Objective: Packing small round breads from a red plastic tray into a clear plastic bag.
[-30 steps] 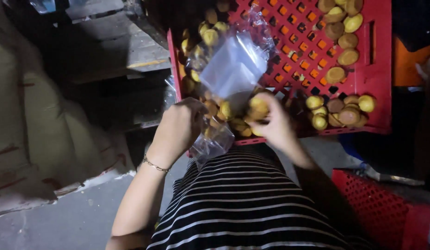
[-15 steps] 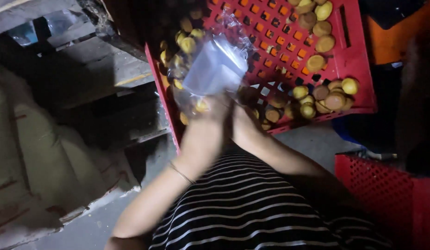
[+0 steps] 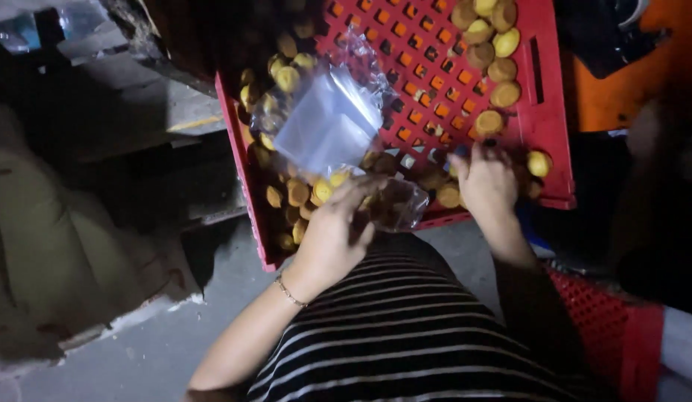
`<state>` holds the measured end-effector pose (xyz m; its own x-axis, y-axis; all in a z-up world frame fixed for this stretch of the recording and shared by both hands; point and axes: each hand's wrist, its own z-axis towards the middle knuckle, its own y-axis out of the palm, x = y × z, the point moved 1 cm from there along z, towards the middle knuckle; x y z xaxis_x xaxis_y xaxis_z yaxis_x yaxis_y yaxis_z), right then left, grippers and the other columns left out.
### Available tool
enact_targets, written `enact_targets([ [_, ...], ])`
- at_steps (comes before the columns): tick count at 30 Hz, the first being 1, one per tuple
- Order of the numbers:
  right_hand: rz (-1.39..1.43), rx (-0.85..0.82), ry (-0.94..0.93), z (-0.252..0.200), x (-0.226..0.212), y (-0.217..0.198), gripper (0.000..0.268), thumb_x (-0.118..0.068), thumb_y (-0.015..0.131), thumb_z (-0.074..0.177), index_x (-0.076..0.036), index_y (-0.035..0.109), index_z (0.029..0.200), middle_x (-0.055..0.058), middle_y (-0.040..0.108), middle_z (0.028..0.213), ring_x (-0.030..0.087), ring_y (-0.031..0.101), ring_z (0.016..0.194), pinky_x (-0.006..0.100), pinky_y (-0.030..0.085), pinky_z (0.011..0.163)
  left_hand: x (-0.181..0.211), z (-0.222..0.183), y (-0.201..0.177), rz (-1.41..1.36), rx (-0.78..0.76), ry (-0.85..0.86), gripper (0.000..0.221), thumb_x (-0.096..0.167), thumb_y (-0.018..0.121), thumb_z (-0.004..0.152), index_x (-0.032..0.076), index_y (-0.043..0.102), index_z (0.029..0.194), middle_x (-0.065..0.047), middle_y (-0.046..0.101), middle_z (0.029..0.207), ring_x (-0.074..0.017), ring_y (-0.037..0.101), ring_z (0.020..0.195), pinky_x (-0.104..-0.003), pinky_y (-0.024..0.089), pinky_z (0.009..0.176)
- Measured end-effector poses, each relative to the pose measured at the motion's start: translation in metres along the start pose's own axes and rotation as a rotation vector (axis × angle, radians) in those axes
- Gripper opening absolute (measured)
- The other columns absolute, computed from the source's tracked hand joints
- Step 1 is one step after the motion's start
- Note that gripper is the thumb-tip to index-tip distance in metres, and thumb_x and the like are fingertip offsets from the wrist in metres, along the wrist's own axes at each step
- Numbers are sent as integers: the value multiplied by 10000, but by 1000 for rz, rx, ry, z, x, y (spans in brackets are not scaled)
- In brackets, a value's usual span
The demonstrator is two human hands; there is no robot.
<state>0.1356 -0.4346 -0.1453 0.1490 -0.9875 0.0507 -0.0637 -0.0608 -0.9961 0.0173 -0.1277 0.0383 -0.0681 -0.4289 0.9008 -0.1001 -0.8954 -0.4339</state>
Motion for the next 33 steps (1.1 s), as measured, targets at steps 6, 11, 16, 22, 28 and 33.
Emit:
enact_targets([
  [6, 1111, 53, -158, -10, -48, -126, 551, -123, 961, 718, -142, 711, 1209, 46, 726, 1128, 230, 701, 1077, 319, 553, 1001, 13, 13, 6, 62, -15, -74, 577, 23, 701, 762, 48, 588, 1328, -205, 649, 1297, -461, 648, 1140, -567, 555, 935],
  [11, 1050, -134, -604, -20, -74, -173, 226, -75, 826, 799, -171, 801, 1002, 12, 767, 1129, 217, 714, 1112, 336, 540, 1013, 41, 26, 13, 5, -49, -116, 610, -17, 655, 770, 46, 582, 1372, -203, 618, 1363, -455, 673, 1072, -567, 555, 920],
  [16, 1021, -123, -364, 40, -14, -66, 304, -73, 796, 773, -150, 792, 1066, 115, 754, 1068, 306, 683, 1098, 411, 516, 1020, 26, 29, 31, -11, 0, -91, 655, -41, 673, 755, 46, 566, 1395, -184, 618, 1370, -447, 557, 1300, -558, 441, 1106],
  [22, 454, 208, -117, 84, 67, -45, 443, -153, 860, 838, -111, 739, 1262, 134, 771, 976, 324, 753, 905, 379, 616, 755, 38, 32, 44, -127, 143, 20, 673, -77, 628, 748, 68, 579, 1403, -164, 614, 1404, -428, 642, 1214, -495, 565, 960],
  [28, 1022, -70, -421, -1, -32, -165, 319, -200, 923, 751, -181, 822, 1053, 28, 731, 1083, 226, 697, 1081, 332, 558, 959, 39, 44, 68, -154, 225, 25, 660, -71, 606, 784, 94, 576, 1422, -135, 615, 1400, -364, 704, 987, -452, 583, 826],
  [33, 561, 547, -652, -3, -41, -133, 247, -406, 812, 917, -219, 741, 1062, -38, 668, 733, 163, 713, 671, 266, 581, 620, 20, 52, 79, -222, 445, 98, 417, -63, 547, 826, 68, 750, 1166, -147, 746, 1081, -382, 722, 1050, -467, 563, 936],
])
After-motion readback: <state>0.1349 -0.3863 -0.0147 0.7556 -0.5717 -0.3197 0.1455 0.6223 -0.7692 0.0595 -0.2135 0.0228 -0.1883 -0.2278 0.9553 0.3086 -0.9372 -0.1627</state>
